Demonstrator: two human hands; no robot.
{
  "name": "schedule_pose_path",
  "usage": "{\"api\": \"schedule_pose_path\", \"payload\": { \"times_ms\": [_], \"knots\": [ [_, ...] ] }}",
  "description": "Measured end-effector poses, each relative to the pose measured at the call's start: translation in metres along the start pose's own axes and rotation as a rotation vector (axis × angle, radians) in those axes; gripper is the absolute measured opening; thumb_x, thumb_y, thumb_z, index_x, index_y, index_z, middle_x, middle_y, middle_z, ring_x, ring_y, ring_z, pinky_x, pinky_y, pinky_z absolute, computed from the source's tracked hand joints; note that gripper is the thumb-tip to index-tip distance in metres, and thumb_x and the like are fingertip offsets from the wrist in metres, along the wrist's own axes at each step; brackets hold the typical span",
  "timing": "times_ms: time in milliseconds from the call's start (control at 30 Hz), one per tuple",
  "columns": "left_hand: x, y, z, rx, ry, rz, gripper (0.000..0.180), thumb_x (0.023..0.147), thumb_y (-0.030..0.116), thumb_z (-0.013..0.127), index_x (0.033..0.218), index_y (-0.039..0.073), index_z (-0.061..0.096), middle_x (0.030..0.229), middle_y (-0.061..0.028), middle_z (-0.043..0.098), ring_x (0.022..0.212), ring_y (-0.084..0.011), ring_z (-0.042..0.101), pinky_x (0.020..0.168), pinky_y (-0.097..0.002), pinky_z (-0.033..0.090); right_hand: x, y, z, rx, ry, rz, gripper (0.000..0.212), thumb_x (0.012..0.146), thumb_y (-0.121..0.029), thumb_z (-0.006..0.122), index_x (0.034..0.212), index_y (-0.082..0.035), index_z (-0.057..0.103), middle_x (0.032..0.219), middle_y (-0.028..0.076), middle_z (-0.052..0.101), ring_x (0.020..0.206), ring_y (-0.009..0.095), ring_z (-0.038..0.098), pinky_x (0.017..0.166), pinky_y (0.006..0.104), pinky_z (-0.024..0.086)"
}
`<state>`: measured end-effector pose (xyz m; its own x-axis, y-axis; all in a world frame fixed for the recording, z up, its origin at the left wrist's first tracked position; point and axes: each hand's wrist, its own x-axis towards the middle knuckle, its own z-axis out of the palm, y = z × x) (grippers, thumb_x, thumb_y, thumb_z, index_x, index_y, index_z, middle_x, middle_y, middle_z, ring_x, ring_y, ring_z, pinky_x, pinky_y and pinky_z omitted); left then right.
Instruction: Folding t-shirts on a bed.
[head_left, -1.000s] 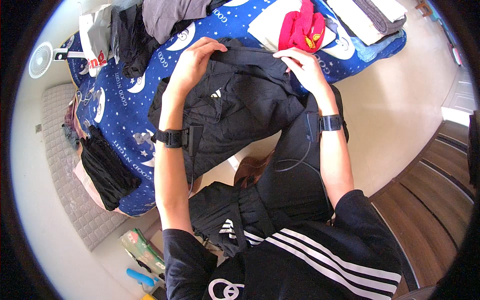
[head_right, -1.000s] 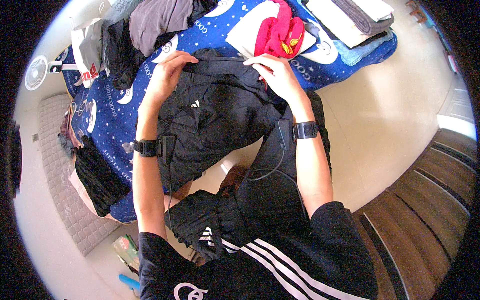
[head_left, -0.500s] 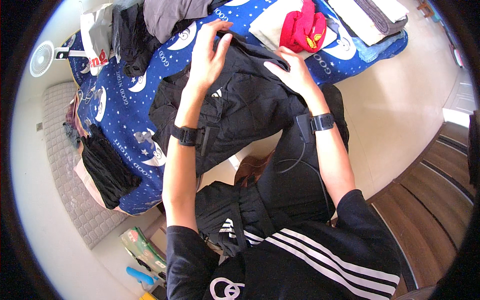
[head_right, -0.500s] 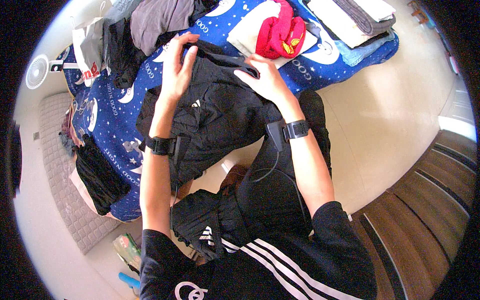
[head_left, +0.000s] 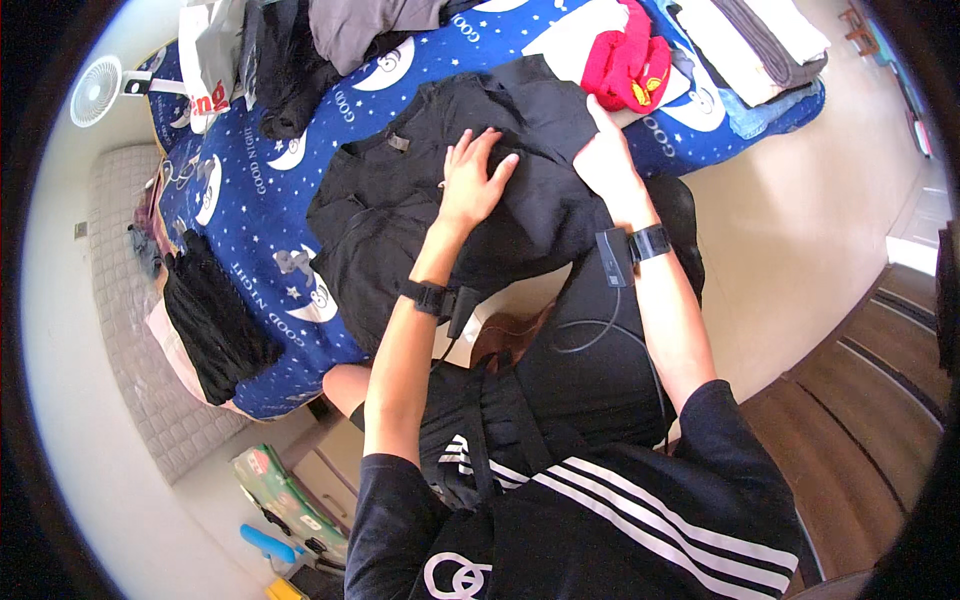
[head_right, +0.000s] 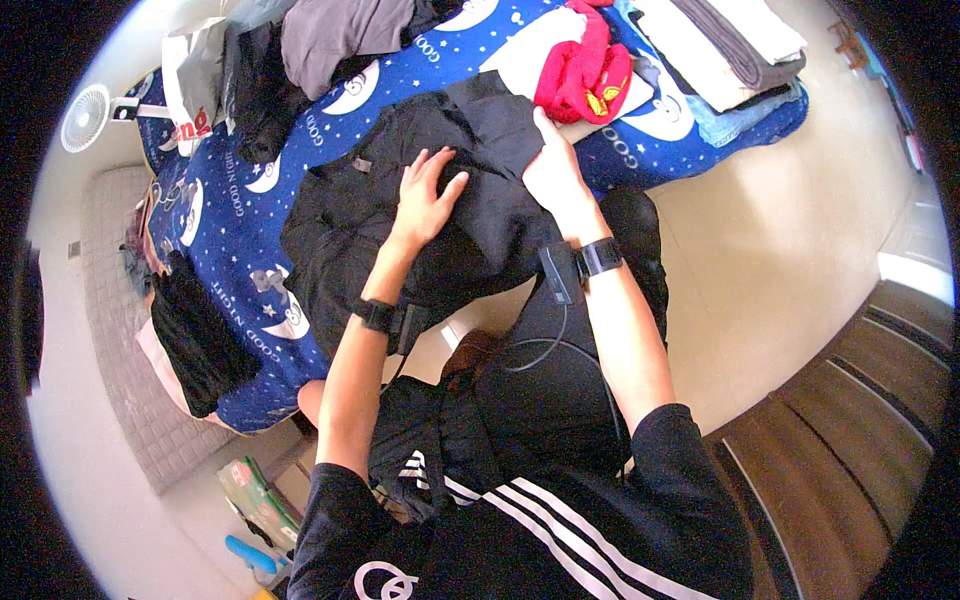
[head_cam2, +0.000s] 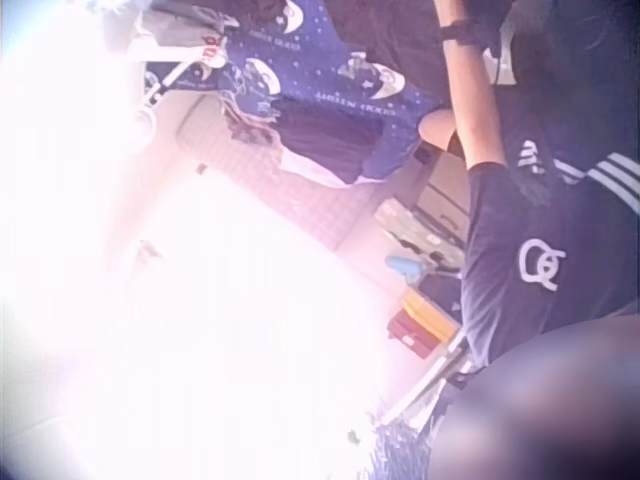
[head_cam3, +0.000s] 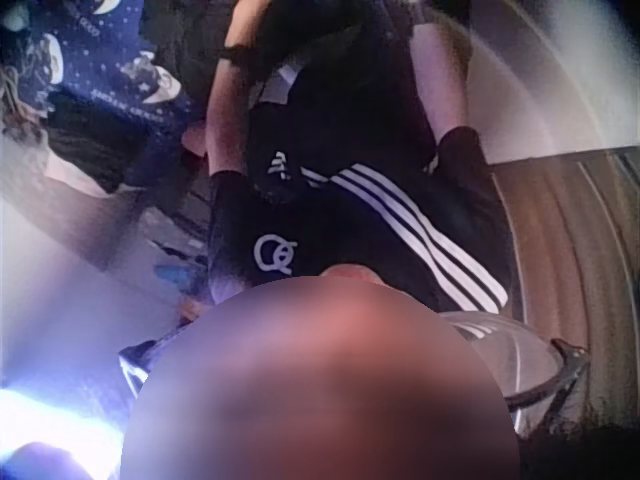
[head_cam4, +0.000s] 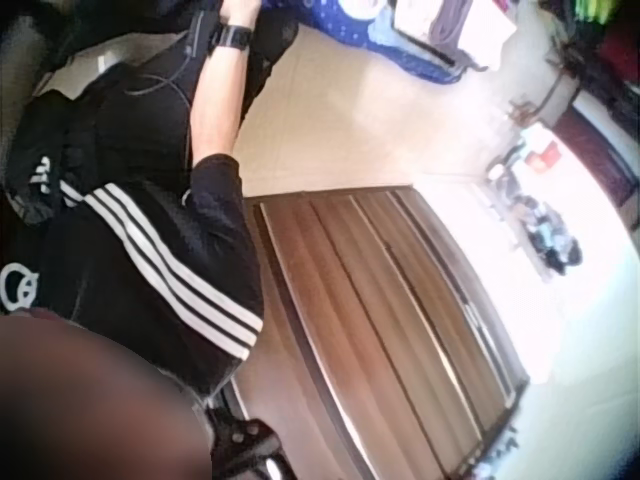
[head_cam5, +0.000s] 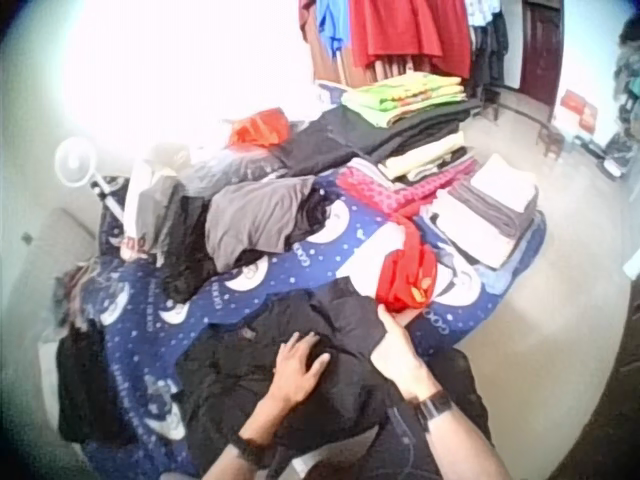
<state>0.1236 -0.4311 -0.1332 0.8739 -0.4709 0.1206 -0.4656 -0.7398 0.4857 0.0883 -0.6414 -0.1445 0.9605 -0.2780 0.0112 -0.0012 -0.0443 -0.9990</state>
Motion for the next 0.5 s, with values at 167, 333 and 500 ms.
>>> {"api": "schedule_pose_path", "payload": {
  "times_ms": [167,333,500],
  "knots": [
    [0.033,-0.013,0.010,0.085,0.127,0.161,0.043,0.094,0.027,0.050,0.129,0.003,0.049,0.137,-0.0153,0.046,0.131,-0.0371,0.036,0.109,-0.0436,0.029,-0.002,0.016,-0.001,-0.219,0.039,-0.061,0.070,0.076,0.019,0.051,0.141,0.003,0.032,0.102,0.011,0.062,0.084,0.013,0.059,0.079,0.0216,0.048],
    [0.074,-0.021,0.025,0.166,0.044,0.198,0.048,0.094,0.033,0.048,0.134,0.006,0.045,0.142,-0.0115,0.042,0.132,-0.0348,0.035,0.108,-0.0458,0.029,-0.010,0.005,-0.006,-0.302,0.093,-0.175,0.070,0.070,0.020,0.049,0.136,0.000,0.042,0.114,0.016,0.058,0.095,0.018,0.059,0.084,0.0236,0.047],
    [0.094,-0.017,0.035,0.308,-0.053,0.001,0.065,0.090,0.057,0.044,0.139,0.014,0.041,0.150,-0.0037,0.032,0.128,-0.0313,0.038,0.100,-0.0514,0.033,-0.010,-0.027,-0.005,-0.074,0.044,-0.170,0.040,0.093,-0.007,0.043,0.132,0.003,0.047,0.138,0.015,0.046,0.127,0.022,0.043,0.108,0.0286,0.028]
  ]
}}
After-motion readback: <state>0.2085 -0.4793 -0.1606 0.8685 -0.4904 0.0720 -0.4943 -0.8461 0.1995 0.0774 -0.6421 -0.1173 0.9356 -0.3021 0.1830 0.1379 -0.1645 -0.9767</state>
